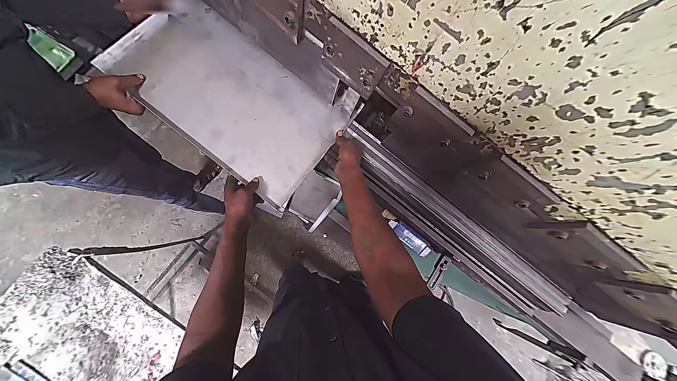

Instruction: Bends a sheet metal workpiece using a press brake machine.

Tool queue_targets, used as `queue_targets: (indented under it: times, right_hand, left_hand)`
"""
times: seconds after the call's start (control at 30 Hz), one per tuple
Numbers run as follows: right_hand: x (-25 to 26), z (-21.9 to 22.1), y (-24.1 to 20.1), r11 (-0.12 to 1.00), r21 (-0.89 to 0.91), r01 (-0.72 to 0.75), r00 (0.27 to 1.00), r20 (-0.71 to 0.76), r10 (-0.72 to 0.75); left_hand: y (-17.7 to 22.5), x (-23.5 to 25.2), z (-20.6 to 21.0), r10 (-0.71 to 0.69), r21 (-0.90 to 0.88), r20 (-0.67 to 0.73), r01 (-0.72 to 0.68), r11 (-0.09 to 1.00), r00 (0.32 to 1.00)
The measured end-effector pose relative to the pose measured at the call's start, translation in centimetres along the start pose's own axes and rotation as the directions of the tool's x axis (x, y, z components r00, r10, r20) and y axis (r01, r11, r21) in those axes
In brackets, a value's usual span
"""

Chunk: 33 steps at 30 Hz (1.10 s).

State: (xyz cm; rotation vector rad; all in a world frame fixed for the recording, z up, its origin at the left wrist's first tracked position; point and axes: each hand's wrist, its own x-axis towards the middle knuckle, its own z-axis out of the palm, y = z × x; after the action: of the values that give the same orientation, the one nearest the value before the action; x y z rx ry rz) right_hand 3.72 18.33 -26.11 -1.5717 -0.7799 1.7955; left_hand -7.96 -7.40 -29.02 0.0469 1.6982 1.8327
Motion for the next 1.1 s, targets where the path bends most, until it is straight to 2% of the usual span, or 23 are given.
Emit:
queue_targets:
  times: [0.47,0.53,0.6,0.63,0.67,0.73,0.8,0.87,0.93,0.97,1.03,1.1]
  right_hand:
    - [-0.5,0.0,-0.1,1.000,0.020,0.006,1.000,0.012,-0.006]
    - [-0.9,-0.7,-0.1,0.998,-0.037,0.055,0.998,0.022,-0.054]
    - [-1.3,-1.6,-0.3,0.965,-0.193,0.177,0.981,0.116,-0.157]
    - [-1.4,-2.5,-0.2,0.901,-0.336,0.274,0.958,0.180,-0.224]
    - [-1.5,-4.0,-0.2,0.792,-0.483,0.373,0.926,0.250,-0.283]
    - [-3.0,-8.7,-0.6,0.471,-0.684,0.557,0.827,0.403,-0.392]
    - [-5.8,-14.9,-0.9,0.167,-0.785,0.597,0.741,0.459,-0.489]
    - [-8.2,-21.7,-0.4,0.046,-0.874,0.483,0.743,0.381,-0.550]
    - [-9.8,-28.0,0.6,0.054,-0.943,0.328,0.745,0.223,-0.629]
    - [-10.2,-30.6,1.0,0.078,-0.962,0.263,0.739,0.148,-0.658]
    - [-11.0,-35.4,2.3,0.196,-0.975,0.101,0.768,-0.049,-0.639]
    - [-11.6,-38.5,4.1,0.355,-0.931,-0.087,0.773,-0.288,-0.566]
  left_hand:
    - [0.6,-0.5,0.3,0.000,0.003,-0.030,0.000,1.000,1.000]
    - [0.6,-1.4,0.3,-0.035,0.060,-0.008,0.036,0.998,0.999]
    - [0.9,-1.8,-0.2,-0.053,0.141,-0.005,0.053,0.989,0.999]
    - [0.9,-1.7,-0.6,-0.044,0.154,-0.009,0.045,0.987,0.999]
    - [0.9,-1.4,-0.9,-0.033,0.157,-0.007,0.033,0.987,0.999]
    - [1.2,-1.2,-1.5,-0.040,0.147,0.017,0.038,0.988,0.999]
    - [1.9,-1.3,-1.8,-0.075,0.124,0.037,0.070,0.990,0.996]
    - [2.4,-1.1,-2.1,-0.090,0.103,0.046,0.085,0.991,0.995]
    - [3.0,-1.1,-2.2,-0.078,0.118,0.032,0.073,0.990,0.996]
    - [3.5,-1.3,-2.3,-0.068,0.138,0.015,0.065,0.988,0.998]
    - [3.5,-1.7,-2.5,-0.059,0.185,0.034,0.051,0.981,0.998]
    - [2.9,-1.2,-2.6,-0.061,0.177,0.141,0.036,0.984,0.988]
